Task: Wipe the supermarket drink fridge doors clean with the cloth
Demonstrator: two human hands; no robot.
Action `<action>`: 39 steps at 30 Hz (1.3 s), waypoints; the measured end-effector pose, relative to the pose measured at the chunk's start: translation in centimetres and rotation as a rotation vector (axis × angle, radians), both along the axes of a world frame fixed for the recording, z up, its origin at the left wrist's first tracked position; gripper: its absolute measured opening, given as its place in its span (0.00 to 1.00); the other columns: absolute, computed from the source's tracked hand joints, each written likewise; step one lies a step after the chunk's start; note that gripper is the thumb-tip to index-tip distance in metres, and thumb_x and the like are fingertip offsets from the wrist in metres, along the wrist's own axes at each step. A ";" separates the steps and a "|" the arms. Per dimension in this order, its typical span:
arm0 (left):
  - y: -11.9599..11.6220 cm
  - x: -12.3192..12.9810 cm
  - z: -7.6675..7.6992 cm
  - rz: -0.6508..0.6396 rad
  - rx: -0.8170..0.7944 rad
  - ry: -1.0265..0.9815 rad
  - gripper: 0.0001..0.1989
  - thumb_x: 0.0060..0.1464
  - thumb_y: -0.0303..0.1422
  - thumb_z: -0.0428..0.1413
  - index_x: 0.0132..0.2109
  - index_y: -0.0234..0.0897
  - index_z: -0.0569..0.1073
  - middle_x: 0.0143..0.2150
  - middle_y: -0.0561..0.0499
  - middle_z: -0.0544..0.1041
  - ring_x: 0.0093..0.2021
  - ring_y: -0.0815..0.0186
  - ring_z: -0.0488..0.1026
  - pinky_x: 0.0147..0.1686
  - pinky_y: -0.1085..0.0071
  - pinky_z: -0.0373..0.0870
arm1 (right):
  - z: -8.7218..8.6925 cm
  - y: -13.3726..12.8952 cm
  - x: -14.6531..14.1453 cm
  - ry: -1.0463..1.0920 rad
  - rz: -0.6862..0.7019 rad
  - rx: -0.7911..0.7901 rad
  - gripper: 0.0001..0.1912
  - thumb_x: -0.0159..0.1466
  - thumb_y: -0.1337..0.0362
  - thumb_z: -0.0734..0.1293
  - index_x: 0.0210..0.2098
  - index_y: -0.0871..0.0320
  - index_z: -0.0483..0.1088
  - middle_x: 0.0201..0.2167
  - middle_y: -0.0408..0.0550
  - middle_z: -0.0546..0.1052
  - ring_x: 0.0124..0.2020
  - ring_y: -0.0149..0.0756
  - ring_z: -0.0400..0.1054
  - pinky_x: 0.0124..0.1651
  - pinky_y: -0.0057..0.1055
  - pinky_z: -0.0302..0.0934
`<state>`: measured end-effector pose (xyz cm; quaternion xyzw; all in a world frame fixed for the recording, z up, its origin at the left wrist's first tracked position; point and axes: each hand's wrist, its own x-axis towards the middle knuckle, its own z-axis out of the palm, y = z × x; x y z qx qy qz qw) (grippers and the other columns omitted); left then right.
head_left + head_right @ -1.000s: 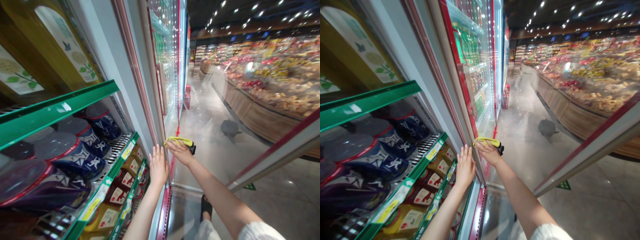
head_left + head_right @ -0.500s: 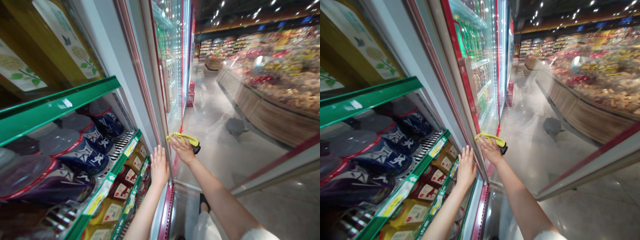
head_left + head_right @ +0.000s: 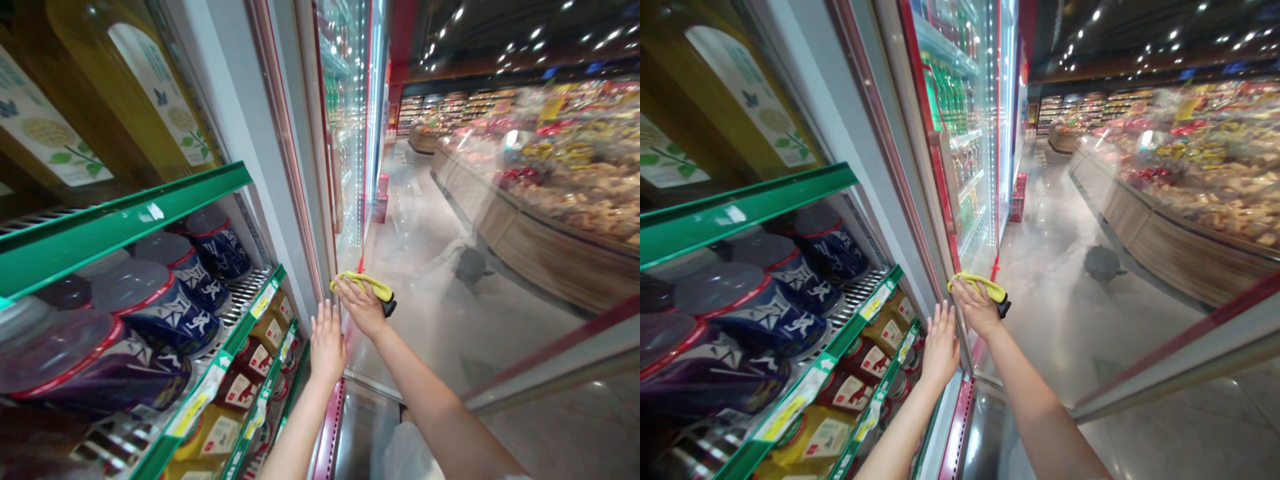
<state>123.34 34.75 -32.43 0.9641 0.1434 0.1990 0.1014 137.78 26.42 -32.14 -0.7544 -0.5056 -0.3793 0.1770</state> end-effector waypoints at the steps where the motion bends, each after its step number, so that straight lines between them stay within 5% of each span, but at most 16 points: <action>1: 0.0 0.2 -0.1 0.001 0.000 0.003 0.41 0.53 0.16 0.47 0.74 0.34 0.52 0.77 0.37 0.51 0.77 0.53 0.40 0.70 0.43 0.55 | -0.1 -0.1 0.2 -0.003 0.004 -0.001 0.24 0.73 0.68 0.55 0.65 0.53 0.66 0.67 0.44 0.69 0.74 0.30 0.50 0.78 0.37 0.23; 13: 0.6 -0.2 -1.8 0.020 -0.007 -0.050 0.45 0.55 0.17 0.47 0.76 0.40 0.42 0.76 0.35 0.52 0.77 0.51 0.41 0.70 0.40 0.55 | -2.0 -0.8 2.9 -0.021 0.095 -0.043 0.22 0.73 0.68 0.58 0.62 0.47 0.70 0.65 0.41 0.72 0.68 0.32 0.61 0.74 0.39 0.46; 17: -0.1 -0.2 -1.2 0.039 -0.007 -0.096 0.48 0.53 0.14 0.45 0.77 0.42 0.38 0.76 0.36 0.52 0.77 0.52 0.41 0.69 0.40 0.57 | -0.3 -1.6 3.8 -0.123 0.220 -0.157 0.20 0.74 0.68 0.58 0.59 0.49 0.72 0.65 0.41 0.73 0.66 0.29 0.64 0.69 0.35 0.54; 22: -0.3 2.1 0.2 0.098 0.024 -0.231 0.47 0.57 0.16 0.45 0.77 0.41 0.33 0.77 0.36 0.47 0.77 0.53 0.39 0.70 0.43 0.56 | 1.2 -0.5 4.8 -0.049 0.103 -0.034 0.21 0.75 0.64 0.58 0.64 0.46 0.68 0.67 0.41 0.69 0.68 0.35 0.61 0.70 0.41 0.53; 28: -1.0 5.1 0.5 0.048 0.130 -0.233 0.49 0.57 0.15 0.46 0.76 0.42 0.29 0.78 0.37 0.43 0.77 0.52 0.39 0.70 0.44 0.58 | -0.2 -3.2 6.3 -0.186 0.303 -0.126 0.23 0.74 0.70 0.56 0.62 0.47 0.71 0.65 0.39 0.72 0.65 0.32 0.64 0.66 0.37 0.58; 33: -0.6 9.2 0.7 -0.011 0.246 -0.290 0.46 0.62 0.19 0.48 0.76 0.43 0.29 0.78 0.40 0.42 0.77 0.54 0.39 0.72 0.45 0.54 | 1.5 -6.0 8.2 -0.158 0.095 0.043 0.25 0.72 0.68 0.61 0.66 0.45 0.66 0.67 0.41 0.70 0.70 0.36 0.57 0.72 0.42 0.45; 37: 0.1 12.2 0.0 -0.040 0.370 -0.395 0.43 0.65 0.26 0.51 0.76 0.43 0.35 0.78 0.44 0.39 0.77 0.54 0.33 0.73 0.47 0.51 | -1.9 -7.1 7.9 -0.182 -0.028 0.236 0.23 0.70 0.70 0.62 0.61 0.46 0.71 0.62 0.45 0.75 0.71 0.38 0.55 0.74 0.46 0.41; 39: 0.2 13.0 -0.7 -0.018 0.411 -0.468 0.43 0.65 0.27 0.52 0.77 0.43 0.35 0.78 0.44 0.37 0.77 0.55 0.31 0.73 0.47 0.48 | -3.4 -7.7 7.9 -0.231 0.008 0.196 0.21 0.71 0.70 0.61 0.59 0.47 0.73 0.61 0.45 0.76 0.70 0.36 0.55 0.73 0.44 0.43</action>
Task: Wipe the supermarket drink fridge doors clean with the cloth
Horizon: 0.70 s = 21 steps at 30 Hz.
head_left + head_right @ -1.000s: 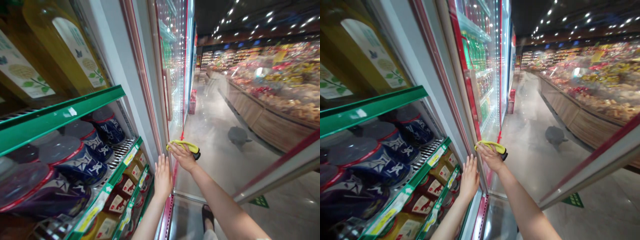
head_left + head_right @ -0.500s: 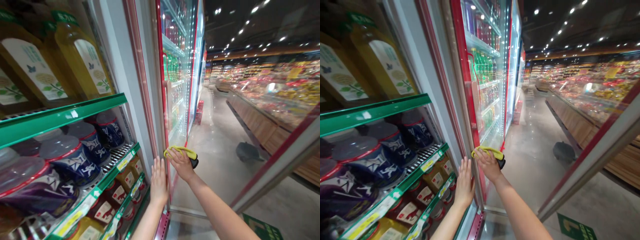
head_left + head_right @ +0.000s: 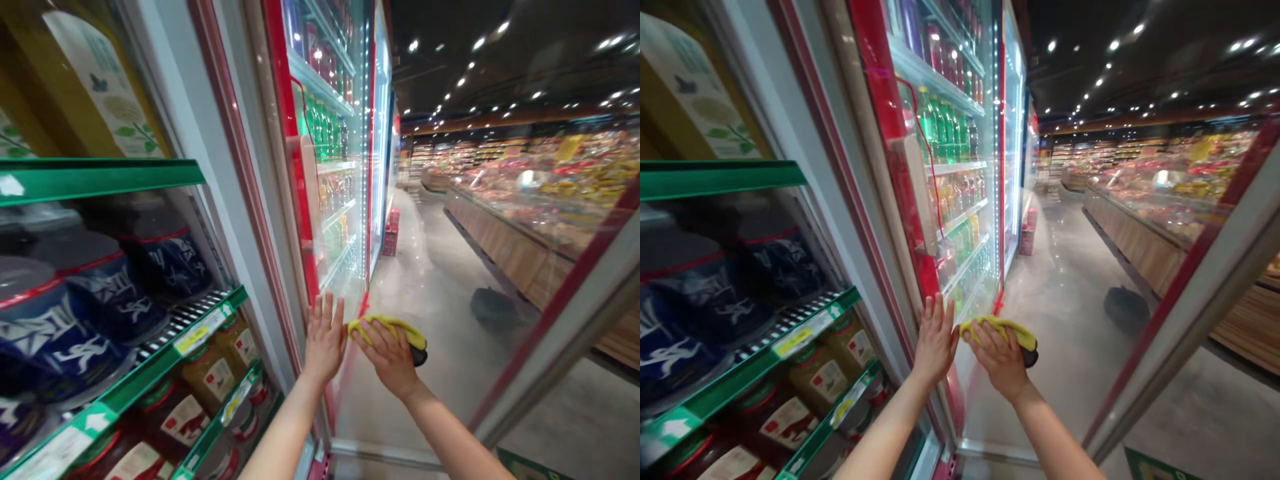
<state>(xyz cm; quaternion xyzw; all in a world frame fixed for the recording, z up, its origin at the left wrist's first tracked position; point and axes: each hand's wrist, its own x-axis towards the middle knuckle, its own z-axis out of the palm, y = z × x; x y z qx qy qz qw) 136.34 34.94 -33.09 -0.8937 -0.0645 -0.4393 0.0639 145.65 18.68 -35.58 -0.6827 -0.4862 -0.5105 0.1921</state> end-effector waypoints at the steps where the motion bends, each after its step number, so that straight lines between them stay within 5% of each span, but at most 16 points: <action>1: 0.0 0.3 -0.3 0.007 0.009 -0.032 0.42 0.66 0.27 0.51 0.77 0.42 0.35 0.78 0.44 0.36 0.77 0.55 0.30 0.74 0.47 0.45 | -0.2 -0.4 0.2 -0.035 0.023 -0.050 0.21 0.71 0.69 0.61 0.59 0.46 0.73 0.62 0.43 0.75 0.70 0.34 0.56 0.73 0.42 0.44; 3: -0.2 0.9 -0.6 0.011 0.027 -0.082 0.41 0.66 0.27 0.51 0.77 0.39 0.36 0.78 0.44 0.37 0.77 0.57 0.30 0.75 0.49 0.40 | 0.5 -1.4 1.0 -0.081 0.018 -0.084 0.21 0.71 0.69 0.62 0.60 0.44 0.72 0.62 0.41 0.75 0.68 0.33 0.58 0.72 0.40 0.45; 6: -0.4 2.0 -0.9 0.001 0.083 -0.160 0.40 0.67 0.29 0.50 0.76 0.35 0.36 0.78 0.45 0.38 0.77 0.59 0.30 0.75 0.54 0.32 | 2.2 -3.1 2.3 -0.057 -0.134 0.099 0.22 0.69 0.69 0.63 0.59 0.43 0.73 0.59 0.45 0.77 0.67 0.39 0.61 0.71 0.43 0.46; 10: -0.3 3.6 -1.3 0.016 0.138 -0.267 0.40 0.68 0.33 0.49 0.76 0.32 0.35 0.78 0.45 0.34 0.78 0.60 0.30 0.75 0.56 0.28 | 2.4 -3.6 2.4 -0.045 -0.244 0.277 0.19 0.68 0.68 0.65 0.55 0.46 0.75 0.56 0.50 0.78 0.66 0.45 0.61 0.70 0.48 0.47; 15: -0.3 4.2 -1.3 0.020 0.170 -0.349 0.40 0.68 0.34 0.48 0.77 0.34 0.34 0.79 0.44 0.38 0.78 0.60 0.34 0.76 0.56 0.31 | 4.5 -3.7 3.4 -0.232 -0.154 0.128 0.22 0.68 0.64 0.66 0.60 0.43 0.71 0.63 0.44 0.73 0.67 0.43 0.59 0.70 0.46 0.45; 21: -2.3 4.4 -0.8 0.003 0.162 -0.348 0.40 0.68 0.39 0.48 0.77 0.43 0.33 0.79 0.44 0.41 0.78 0.54 0.37 0.75 0.46 0.37 | 7.2 -7.6 6.8 -0.268 -0.209 0.188 0.28 0.66 0.51 0.68 0.65 0.47 0.67 0.66 0.53 0.67 0.68 0.53 0.55 0.70 0.52 0.43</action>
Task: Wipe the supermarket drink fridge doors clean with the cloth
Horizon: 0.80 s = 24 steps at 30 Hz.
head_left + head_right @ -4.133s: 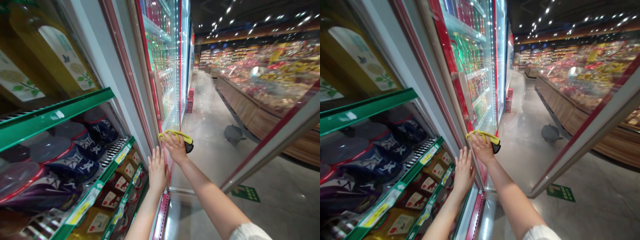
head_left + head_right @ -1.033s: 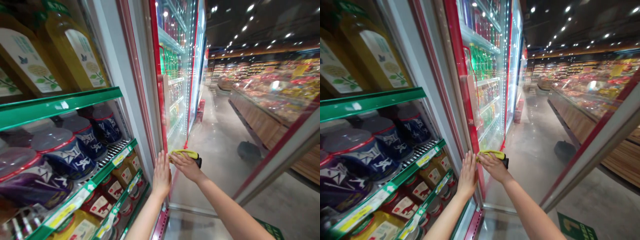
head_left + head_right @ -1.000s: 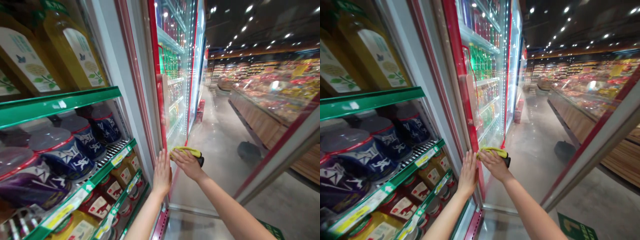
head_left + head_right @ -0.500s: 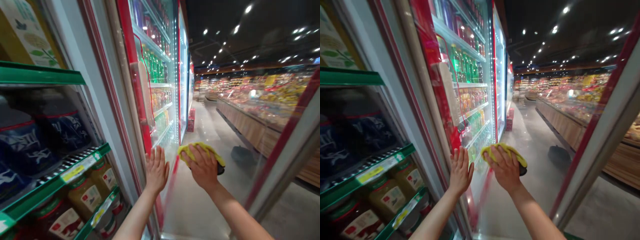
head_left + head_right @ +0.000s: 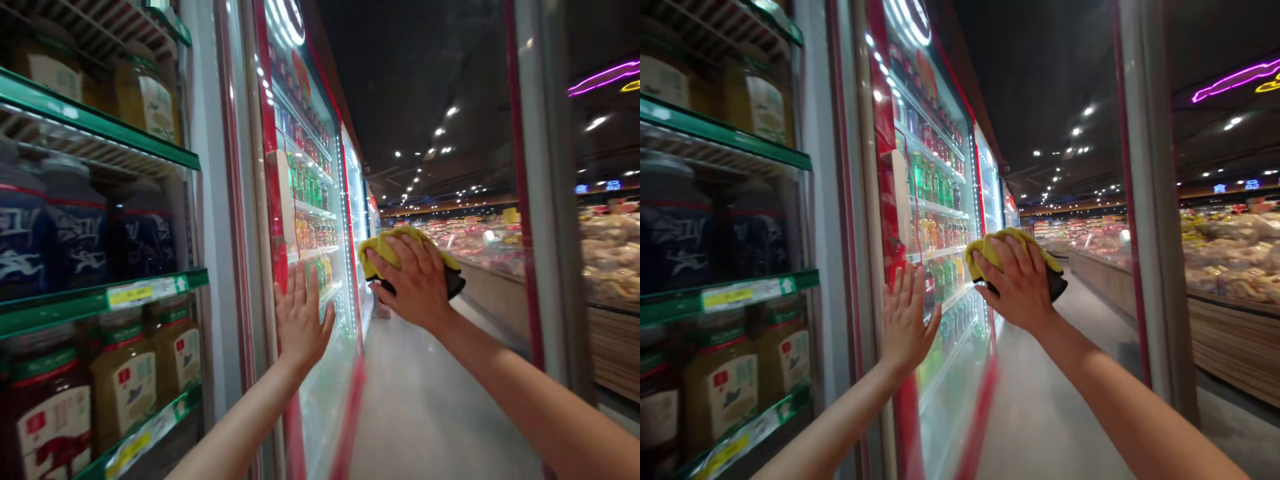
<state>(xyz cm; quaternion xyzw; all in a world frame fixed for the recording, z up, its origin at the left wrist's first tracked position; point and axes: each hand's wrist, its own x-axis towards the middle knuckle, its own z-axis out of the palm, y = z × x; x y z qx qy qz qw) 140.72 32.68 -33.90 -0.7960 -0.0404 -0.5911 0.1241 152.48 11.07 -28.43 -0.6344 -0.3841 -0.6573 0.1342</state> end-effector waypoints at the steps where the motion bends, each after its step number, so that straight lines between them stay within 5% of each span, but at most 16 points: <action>1: -0.4 0.3 0.0 -0.005 0.020 0.028 0.40 0.68 0.41 0.48 0.77 0.46 0.35 0.79 0.46 0.39 0.78 0.53 0.36 0.74 0.44 0.37 | -0.2 -0.3 0.4 -0.006 -0.005 0.001 0.29 0.67 0.50 0.68 0.65 0.47 0.67 0.66 0.53 0.68 0.67 0.53 0.55 0.70 0.54 0.42; 8: -1.2 2.4 0.3 -0.011 0.037 0.192 0.42 0.66 0.52 0.48 0.77 0.44 0.40 0.79 0.47 0.36 0.78 0.49 0.31 0.73 0.40 0.37 | -5.5 3.0 -0.9 0.033 -0.059 0.169 0.31 0.70 0.58 0.63 0.71 0.52 0.57 0.72 0.61 0.58 0.73 0.62 0.45 0.69 0.68 0.36; 12: -0.4 2.3 0.4 -0.003 0.038 0.186 0.40 0.66 0.52 0.48 0.77 0.44 0.42 0.79 0.46 0.38 0.78 0.50 0.34 0.73 0.42 0.38 | -4.6 4.6 -1.3 -0.015 -0.042 -0.017 0.28 0.72 0.59 0.63 0.70 0.42 0.59 0.73 0.51 0.60 0.74 0.54 0.46 0.71 0.60 0.38; 16: 0.1 2.5 0.5 -0.002 0.043 0.200 0.40 0.66 0.51 0.49 0.76 0.46 0.41 0.79 0.47 0.39 0.78 0.51 0.33 0.73 0.43 0.37 | -2.2 1.7 -0.1 0.043 -0.082 0.050 0.24 0.73 0.60 0.60 0.68 0.41 0.62 0.73 0.47 0.59 0.74 0.52 0.46 0.72 0.59 0.38; 20: -0.5 2.6 0.4 -0.007 0.013 0.204 0.39 0.67 0.49 0.48 0.76 0.43 0.40 0.79 0.46 0.37 0.78 0.50 0.32 0.73 0.41 0.37 | -6.0 -1.4 0.1 0.152 -0.159 0.198 0.33 0.69 0.49 0.66 0.70 0.50 0.61 0.74 0.59 0.55 0.74 0.63 0.43 0.70 0.66 0.39; 24: -1.0 2.2 0.3 -0.041 -0.007 0.194 0.37 0.68 0.48 0.46 0.76 0.42 0.44 0.79 0.45 0.40 0.78 0.51 0.34 0.73 0.43 0.36 | -8.0 -2.0 -0.3 0.092 -0.155 -0.055 0.30 0.71 0.54 0.64 0.71 0.44 0.58 0.74 0.52 0.56 0.75 0.56 0.43 0.72 0.61 0.38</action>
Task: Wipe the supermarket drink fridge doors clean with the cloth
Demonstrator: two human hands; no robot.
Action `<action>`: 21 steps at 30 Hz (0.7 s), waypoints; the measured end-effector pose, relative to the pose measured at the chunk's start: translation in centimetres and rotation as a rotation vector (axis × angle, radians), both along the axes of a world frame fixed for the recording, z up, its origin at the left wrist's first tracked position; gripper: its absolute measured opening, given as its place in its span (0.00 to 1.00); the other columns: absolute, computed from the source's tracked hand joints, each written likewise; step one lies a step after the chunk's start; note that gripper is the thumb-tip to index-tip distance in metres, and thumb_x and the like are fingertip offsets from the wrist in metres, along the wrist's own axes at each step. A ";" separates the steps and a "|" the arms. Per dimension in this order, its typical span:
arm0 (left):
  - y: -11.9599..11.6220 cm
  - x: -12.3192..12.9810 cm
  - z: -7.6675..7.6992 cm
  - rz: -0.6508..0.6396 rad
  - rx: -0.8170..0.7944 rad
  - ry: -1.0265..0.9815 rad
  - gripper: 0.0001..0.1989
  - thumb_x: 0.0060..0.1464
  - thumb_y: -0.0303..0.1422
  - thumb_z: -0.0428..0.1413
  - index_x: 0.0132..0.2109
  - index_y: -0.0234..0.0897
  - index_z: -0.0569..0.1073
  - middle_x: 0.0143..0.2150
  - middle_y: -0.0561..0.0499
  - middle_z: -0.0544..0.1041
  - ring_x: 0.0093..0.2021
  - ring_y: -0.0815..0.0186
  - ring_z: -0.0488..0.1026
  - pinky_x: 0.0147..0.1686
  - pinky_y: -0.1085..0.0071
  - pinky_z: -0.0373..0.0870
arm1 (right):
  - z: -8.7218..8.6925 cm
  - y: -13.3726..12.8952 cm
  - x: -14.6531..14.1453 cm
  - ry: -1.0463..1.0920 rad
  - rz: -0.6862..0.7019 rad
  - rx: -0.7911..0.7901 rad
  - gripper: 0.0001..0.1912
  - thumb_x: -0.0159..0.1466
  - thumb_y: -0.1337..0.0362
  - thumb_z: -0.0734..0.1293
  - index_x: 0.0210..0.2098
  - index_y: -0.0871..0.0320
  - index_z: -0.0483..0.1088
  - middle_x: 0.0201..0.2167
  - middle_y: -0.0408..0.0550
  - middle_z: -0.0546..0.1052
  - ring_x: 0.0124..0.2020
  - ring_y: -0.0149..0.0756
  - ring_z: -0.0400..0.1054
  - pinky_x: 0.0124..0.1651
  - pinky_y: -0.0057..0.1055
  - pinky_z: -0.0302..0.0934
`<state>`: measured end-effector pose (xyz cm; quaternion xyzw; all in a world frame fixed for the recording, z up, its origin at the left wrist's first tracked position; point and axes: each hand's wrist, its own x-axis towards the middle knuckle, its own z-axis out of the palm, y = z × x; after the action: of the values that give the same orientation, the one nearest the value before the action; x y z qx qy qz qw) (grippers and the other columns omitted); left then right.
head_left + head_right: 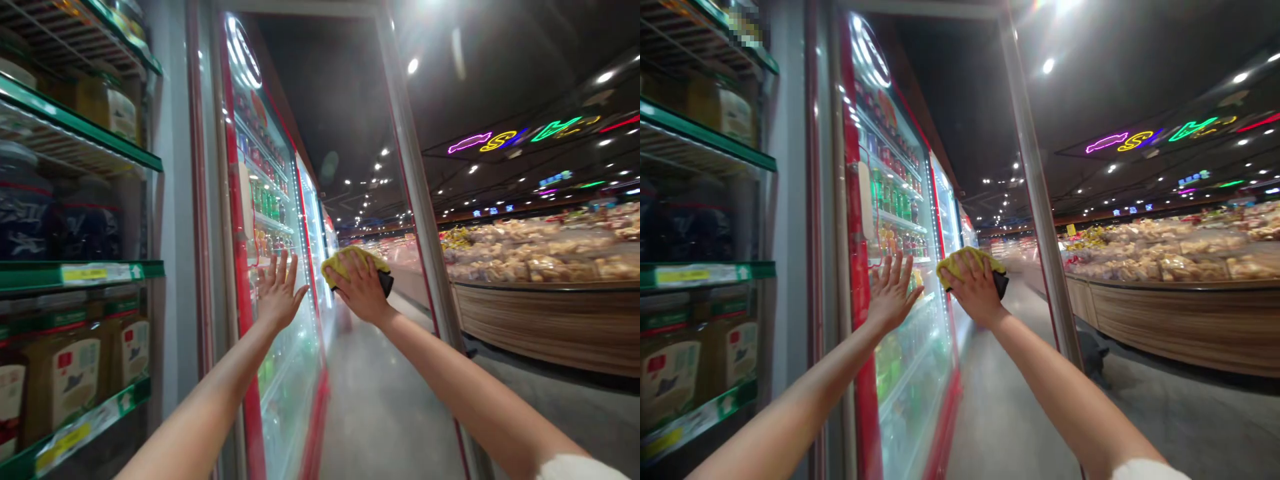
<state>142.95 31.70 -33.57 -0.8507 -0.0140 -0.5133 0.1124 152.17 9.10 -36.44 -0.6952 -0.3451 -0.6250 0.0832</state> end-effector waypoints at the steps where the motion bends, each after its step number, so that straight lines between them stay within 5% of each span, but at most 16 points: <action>1: 0.0 -0.1 0.0 -0.005 -0.004 0.004 0.36 0.68 0.48 0.46 0.76 0.42 0.45 0.79 0.46 0.40 0.78 0.51 0.35 0.73 0.43 0.36 | 0.5 -0.1 0.1 -0.005 0.005 -0.035 0.29 0.72 0.55 0.63 0.71 0.42 0.57 0.74 0.49 0.56 0.75 0.54 0.44 0.73 0.60 0.37; 5: -0.1 -0.5 0.3 0.009 -0.017 0.030 0.36 0.68 0.47 0.45 0.76 0.40 0.47 0.79 0.45 0.40 0.78 0.50 0.35 0.73 0.44 0.35 | 2.6 -0.5 0.5 0.045 -0.041 0.112 0.28 0.72 0.56 0.63 0.70 0.45 0.59 0.74 0.50 0.57 0.74 0.54 0.45 0.72 0.59 0.40; 8: -0.2 -0.6 0.5 0.017 -0.015 0.037 0.36 0.68 0.46 0.45 0.76 0.40 0.47 0.79 0.45 0.39 0.78 0.51 0.35 0.73 0.44 0.36 | 1.8 -0.9 0.5 0.079 -0.107 0.286 0.28 0.71 0.59 0.63 0.70 0.50 0.60 0.73 0.56 0.58 0.74 0.58 0.45 0.71 0.61 0.43; 13: 0.0 -0.6 0.6 0.024 -0.013 0.045 0.36 0.68 0.48 0.44 0.76 0.40 0.46 0.79 0.45 0.40 0.78 0.52 0.35 0.74 0.45 0.36 | 1.2 -3.7 1.2 -0.012 -0.077 0.093 0.27 0.71 0.62 0.63 0.69 0.45 0.62 0.72 0.51 0.60 0.73 0.52 0.48 0.73 0.56 0.43; 18: 0.2 -0.8 0.7 0.012 -0.007 0.046 0.36 0.68 0.49 0.43 0.76 0.40 0.45 0.79 0.44 0.39 0.78 0.51 0.35 0.73 0.45 0.35 | 1.2 -7.1 2.4 0.038 -0.160 0.403 0.29 0.70 0.60 0.64 0.69 0.53 0.61 0.71 0.60 0.60 0.72 0.56 0.48 0.69 0.59 0.48; 21: 0.2 -0.9 0.7 -0.002 -0.004 0.047 0.36 0.68 0.49 0.42 0.76 0.40 0.44 0.79 0.45 0.39 0.78 0.51 0.34 0.73 0.45 0.36 | 0.4 -7.4 1.9 0.027 -0.181 0.345 0.29 0.69 0.60 0.64 0.69 0.53 0.61 0.71 0.61 0.60 0.72 0.59 0.48 0.68 0.61 0.48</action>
<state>142.02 31.86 -32.84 -0.8628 -0.0116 -0.4932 0.1104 154.03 1.70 -35.99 -0.7070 -0.1679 -0.6705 0.1495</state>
